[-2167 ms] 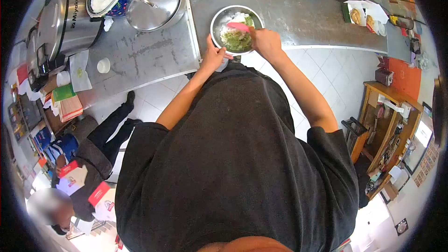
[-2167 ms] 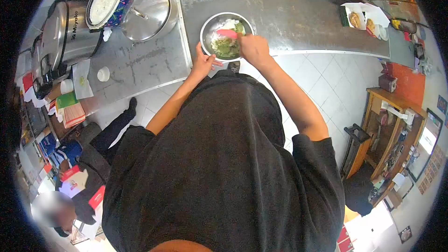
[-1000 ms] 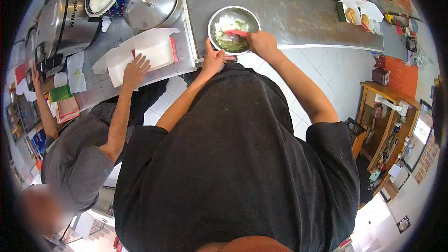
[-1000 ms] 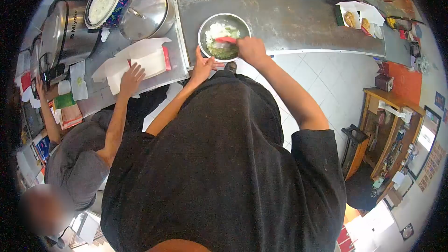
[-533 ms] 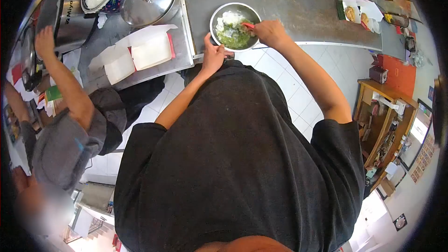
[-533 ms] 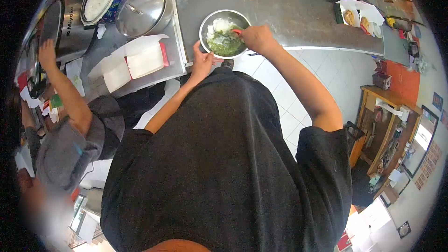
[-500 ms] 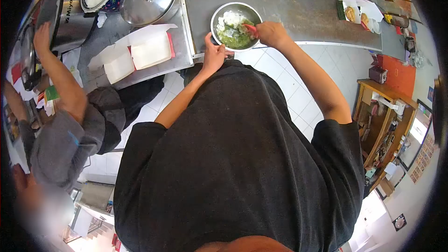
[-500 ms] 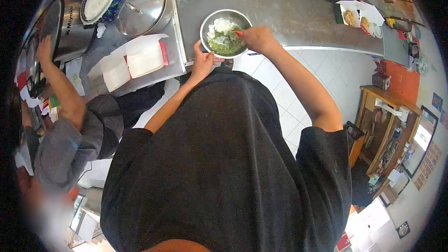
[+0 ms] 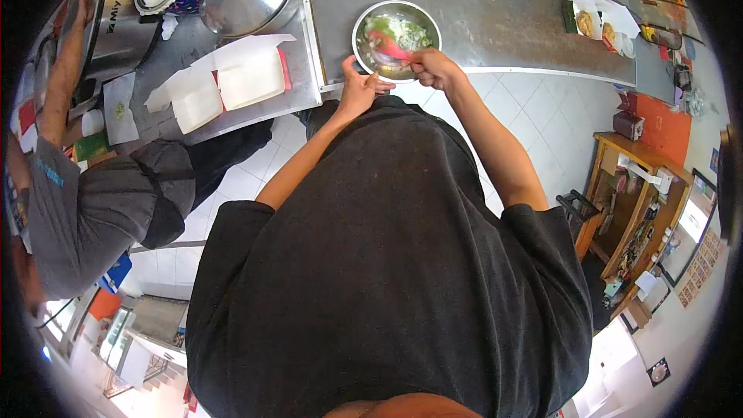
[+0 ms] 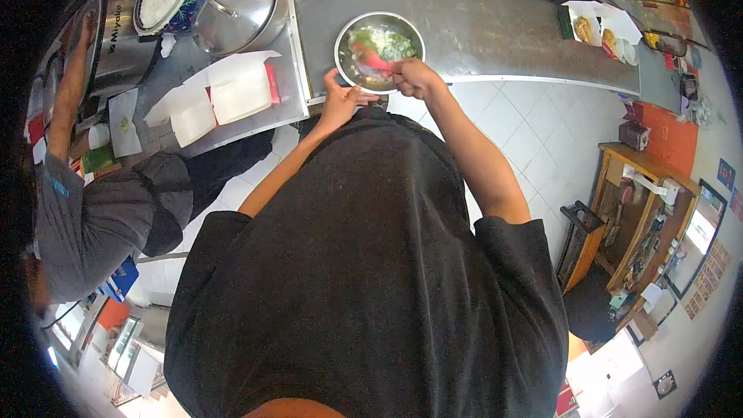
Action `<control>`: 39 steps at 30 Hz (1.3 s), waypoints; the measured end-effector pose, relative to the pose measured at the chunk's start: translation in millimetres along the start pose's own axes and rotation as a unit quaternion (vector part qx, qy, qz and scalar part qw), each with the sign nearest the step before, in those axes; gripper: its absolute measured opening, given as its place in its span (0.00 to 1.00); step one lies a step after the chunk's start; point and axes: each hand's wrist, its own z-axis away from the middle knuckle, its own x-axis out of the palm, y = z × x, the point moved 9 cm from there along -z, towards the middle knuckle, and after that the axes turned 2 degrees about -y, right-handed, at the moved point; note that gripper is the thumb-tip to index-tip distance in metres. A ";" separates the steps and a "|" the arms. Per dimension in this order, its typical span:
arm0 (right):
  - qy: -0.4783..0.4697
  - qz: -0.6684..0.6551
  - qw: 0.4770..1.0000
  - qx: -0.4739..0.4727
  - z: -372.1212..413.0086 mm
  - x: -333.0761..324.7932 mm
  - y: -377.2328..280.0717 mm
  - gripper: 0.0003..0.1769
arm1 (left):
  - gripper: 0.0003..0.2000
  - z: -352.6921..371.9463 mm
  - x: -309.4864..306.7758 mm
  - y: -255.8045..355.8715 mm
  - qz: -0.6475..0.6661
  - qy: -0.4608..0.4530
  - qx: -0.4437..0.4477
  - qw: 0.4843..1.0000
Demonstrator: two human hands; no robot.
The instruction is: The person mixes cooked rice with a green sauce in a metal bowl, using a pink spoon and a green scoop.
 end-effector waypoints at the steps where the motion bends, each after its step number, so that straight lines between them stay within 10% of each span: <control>1: -0.035 -0.065 0.997 0.011 2.8 -3.2 5.2 0.18 | 0.20 -0.3 -0.3 -0.2 0.002 -0.004 -0.001 1.000; 6: -0.061 -0.197 0.978 0.033 40.8 -3.8 10.4 0.19 | 0.18 0.0 -1.7 -1.9 0.016 -0.005 -0.006 1.000; 8: 0.049 0.056 0.995 -0.066 61.5 -12.5 -22.3 0.22 | 0.18 -1.2 -4.6 -5.1 0.032 0.004 -0.025 0.999; 11: 0.254 0.515 0.738 -0.355 105.6 12.1 -98.2 0.19 | 0.17 -2.9 -7.4 -7.1 0.035 0.011 -0.041 0.998; 18: 0.179 0.799 0.544 -0.186 44.5 27.9 -60.1 0.13 | 0.16 -5.6 -9.2 -5.4 0.036 0.023 -0.026 0.999; 25: 0.203 0.771 0.573 -0.191 66.9 57.9 -140.7 0.11 | 0.17 -3.1 -7.6 -8.6 0.064 0.014 -0.042 0.997; 39: 0.190 0.756 0.592 -0.205 -13.1 23.4 -83.1 0.12 | 0.16 -0.1 -5.8 0.3 0.055 0.025 -0.048 0.997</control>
